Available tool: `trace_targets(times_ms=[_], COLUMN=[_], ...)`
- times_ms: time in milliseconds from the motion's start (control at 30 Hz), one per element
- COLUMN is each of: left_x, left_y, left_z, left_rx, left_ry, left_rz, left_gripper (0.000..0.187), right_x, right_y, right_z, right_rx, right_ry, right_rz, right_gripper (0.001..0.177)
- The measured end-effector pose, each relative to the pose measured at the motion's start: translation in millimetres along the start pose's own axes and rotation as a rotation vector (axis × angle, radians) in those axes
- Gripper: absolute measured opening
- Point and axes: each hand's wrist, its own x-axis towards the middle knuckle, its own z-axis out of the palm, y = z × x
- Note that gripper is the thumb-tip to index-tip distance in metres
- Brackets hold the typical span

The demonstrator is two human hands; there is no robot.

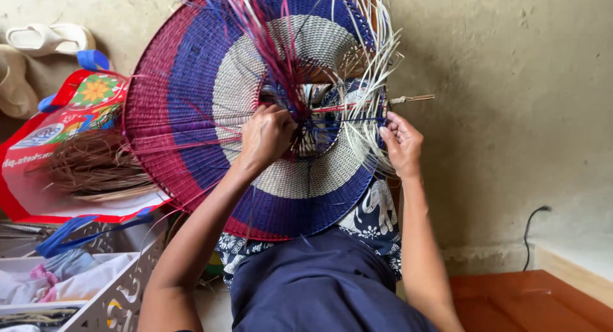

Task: Weaving a circular mat with colored fibers

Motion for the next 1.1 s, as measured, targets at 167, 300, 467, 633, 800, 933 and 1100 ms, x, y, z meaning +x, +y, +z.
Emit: trace_targets(times_ms=[167,300,467,633,800,933,1100], left_x=[-11.5,-4.5,-23.3,-44.8,-24.7,-23.9,-17.3], left_y=[-7.0,-27.9,-18.4,-16.1,-39.5,-38.5,-32.6], left_z=[-0.4,25.3,34.3,47.4,72.1,73.4,69.8], left_rx=[-0.007,0.033,0.090,-0.138,-0.161,-0.181,-0.191], left_ry=[0.329,0.417,0.392,0.338,0.379,0.370,0.368], left_rz=[0.239,0.302,0.293,0.236,0.261,0.283,0.303], left_gripper=[0.010,0.008,0.007,0.008,0.007,0.010,0.010], right_x=[14.2,21.8,42.2,40.9,58.4,54.6,32.2], right_y=[9.5,3.5,7.7,-8.7,-3.5,-33.9,-119.6], right_z=[-15.9,-21.5,-26.5,-26.5,-27.2,-30.9,11.3], right_rx=[-0.054,-0.065,-0.094,-0.153,-0.155,-0.409,-0.521], right_ry=[-0.045,-0.049,-0.028,-0.055,-0.072,-0.037,-0.025], right_rz=[-0.057,-0.024,-0.083,-0.079,-0.043,-0.157,-0.402], right_gripper=[0.040,0.039,0.032,0.032,0.034,0.033,0.014])
